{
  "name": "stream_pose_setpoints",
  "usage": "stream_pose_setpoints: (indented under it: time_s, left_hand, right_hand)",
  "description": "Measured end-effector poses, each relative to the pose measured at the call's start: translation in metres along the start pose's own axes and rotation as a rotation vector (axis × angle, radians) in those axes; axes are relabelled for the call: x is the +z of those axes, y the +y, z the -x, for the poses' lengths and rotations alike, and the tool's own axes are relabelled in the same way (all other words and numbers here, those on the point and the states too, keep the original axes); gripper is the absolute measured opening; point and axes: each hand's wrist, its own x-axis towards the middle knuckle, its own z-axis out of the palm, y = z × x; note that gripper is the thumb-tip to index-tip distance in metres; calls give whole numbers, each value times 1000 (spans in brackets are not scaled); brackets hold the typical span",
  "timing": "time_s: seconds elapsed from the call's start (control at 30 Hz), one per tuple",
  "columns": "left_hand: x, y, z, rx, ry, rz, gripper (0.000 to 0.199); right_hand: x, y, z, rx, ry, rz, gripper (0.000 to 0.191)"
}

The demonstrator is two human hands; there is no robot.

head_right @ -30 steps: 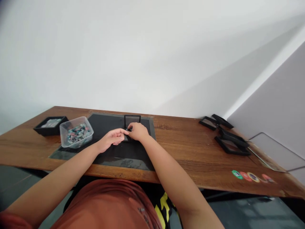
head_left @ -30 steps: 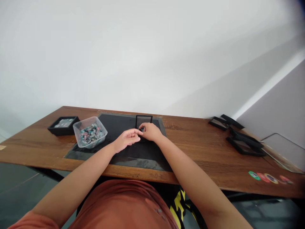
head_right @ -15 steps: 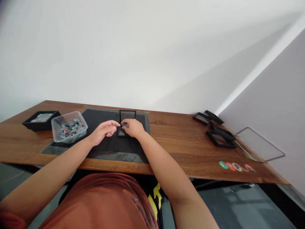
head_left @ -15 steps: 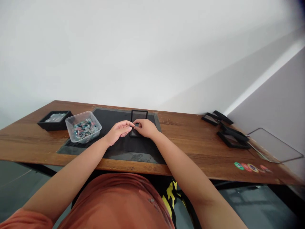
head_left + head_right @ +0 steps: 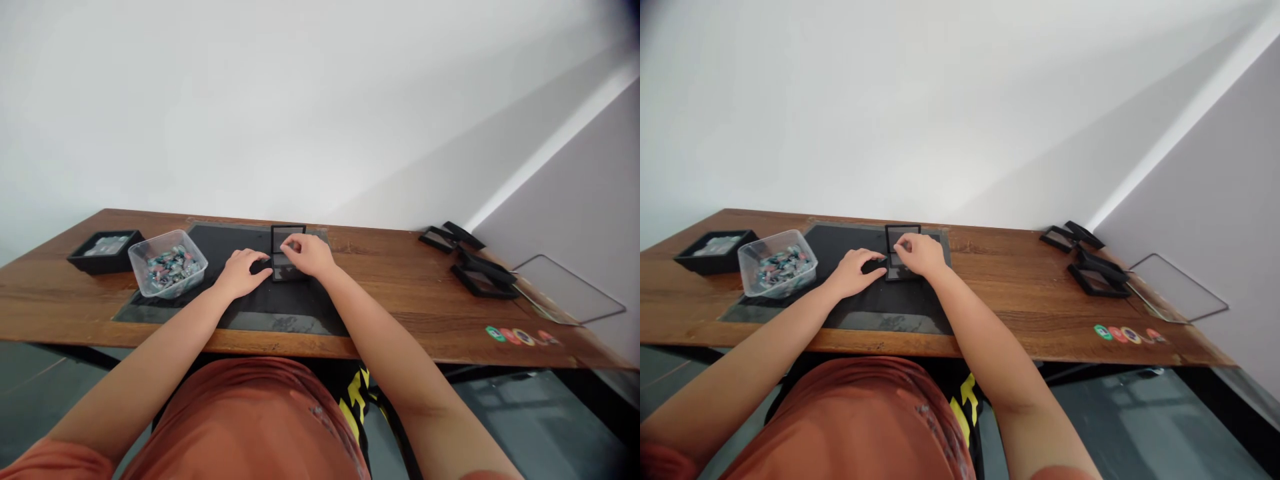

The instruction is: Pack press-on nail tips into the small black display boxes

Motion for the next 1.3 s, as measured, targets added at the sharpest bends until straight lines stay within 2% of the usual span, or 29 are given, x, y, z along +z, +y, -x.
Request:
stream_pose_setpoints:
  time_s: [0.1, 0.2, 0.3, 0.43, 0.53, 0.67, 0.77, 0.97, 1.13, 1.3]
  left_hand:
    - [1, -1, 0, 12, -25, -127, 34]
    - [0, -3, -1, 18, -44, -208, 32]
    - [-2, -3, -2, 4, -40, -260, 25]
    - [-5, 0, -4, -37, -13, -302, 21]
    - [-3, 4, -5, -57, -7, -297, 18]
    - [1, 5, -10, -105, -4, -232, 21]
    - [2, 3, -13, -147, 14, -110, 24]
    - [-1, 1, -12, -264, 61, 357, 28]
    - [-7, 8, -9, -332, -21, 803, 22]
    - [-13, 18, -4, -373, -143, 1115, 19]
  right_hand:
    - [-7, 2, -1, 46, 107, -42, 29]
    - [-8, 5, -1, 39, 134, -97, 28]
    - [-5, 7, -1, -58, 56, -186, 22]
    - [3, 7, -1, -225, -147, -371, 21]
    - [9, 6, -3, -261, -224, -496, 29]
    - [13, 8, -5, -247, -219, -622, 49]
    - [12, 9, -6, -229, -211, -687, 59]
    - [11, 8, -4, -227, -254, -759, 56]
    - [15, 10, -4, -246, -246, -775, 52]
    - [18, 9, -5, -311, -209, -774, 41]
